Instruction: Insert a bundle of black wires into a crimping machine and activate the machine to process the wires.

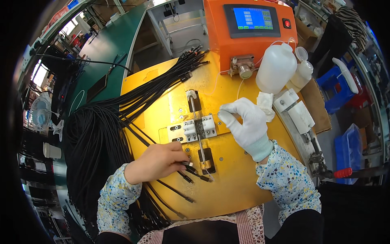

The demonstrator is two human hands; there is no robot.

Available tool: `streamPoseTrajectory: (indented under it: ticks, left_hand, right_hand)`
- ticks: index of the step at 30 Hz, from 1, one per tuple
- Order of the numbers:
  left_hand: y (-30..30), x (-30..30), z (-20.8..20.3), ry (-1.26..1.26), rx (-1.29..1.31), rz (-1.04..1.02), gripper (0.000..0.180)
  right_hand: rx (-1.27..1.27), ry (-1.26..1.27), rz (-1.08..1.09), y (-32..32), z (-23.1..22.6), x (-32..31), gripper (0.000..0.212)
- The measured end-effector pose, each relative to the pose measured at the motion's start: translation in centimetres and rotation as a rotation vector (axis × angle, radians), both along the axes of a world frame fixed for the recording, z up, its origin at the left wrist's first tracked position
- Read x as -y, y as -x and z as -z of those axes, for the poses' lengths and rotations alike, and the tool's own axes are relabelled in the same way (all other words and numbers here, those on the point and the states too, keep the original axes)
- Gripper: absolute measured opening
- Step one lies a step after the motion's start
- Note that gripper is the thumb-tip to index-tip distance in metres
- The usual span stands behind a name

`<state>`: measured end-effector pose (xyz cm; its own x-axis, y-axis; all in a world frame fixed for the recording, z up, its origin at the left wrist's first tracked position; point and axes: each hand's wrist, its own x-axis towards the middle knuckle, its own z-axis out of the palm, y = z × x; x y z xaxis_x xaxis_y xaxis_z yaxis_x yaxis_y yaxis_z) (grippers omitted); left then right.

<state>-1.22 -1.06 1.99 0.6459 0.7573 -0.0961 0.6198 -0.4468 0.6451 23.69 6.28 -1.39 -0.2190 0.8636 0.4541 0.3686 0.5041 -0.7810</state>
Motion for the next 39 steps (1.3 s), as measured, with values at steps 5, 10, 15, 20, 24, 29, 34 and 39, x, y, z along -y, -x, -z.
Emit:
streamPoseTrajectory:
  ticks: [5,10,15,20,24,29,34,39]
  left_hand:
    - [0.4,0.2,-0.3,-0.022,-0.051,0.033,0.017]
    - [1.4,-0.5,-1.0,0.109,0.383,-0.227,0.016]
    - [1.1,-0.2,-1.4,0.013,0.506,-0.351,0.011]
    - [1.2,-0.2,-1.6,0.009,0.514,-0.393,0.011]
    - [1.1,-0.2,-1.5,0.063,0.618,-0.417,0.011]
    - [0.8,-0.2,-1.4,0.063,0.659,-0.43,0.011]
    - [1.0,-0.3,-1.3,0.068,0.62,-0.427,0.011]
    - [1.0,-0.4,-1.3,0.047,0.637,-0.4,0.013]
  right_hand:
    - [0.049,-0.063,0.012,-0.1,-1.0,0.1,0.012]
    - [0.124,-0.232,-0.221,1.5,-3.2,1.1,0.018]
    - [0.208,-0.257,-0.428,4.5,-5.3,2.7,0.027]
    - [0.113,-0.132,-0.421,5.2,-4.6,2.8,0.023]
    - [0.008,-0.051,-0.41,5.6,-4.3,2.8,0.021]
    - [0.051,-0.024,-0.409,5.3,-4.3,2.8,0.028]
    - [0.02,0.036,-0.415,5.4,-4.3,2.8,0.027]
    - [0.055,0.019,-0.412,5.3,-4.4,2.7,0.026]
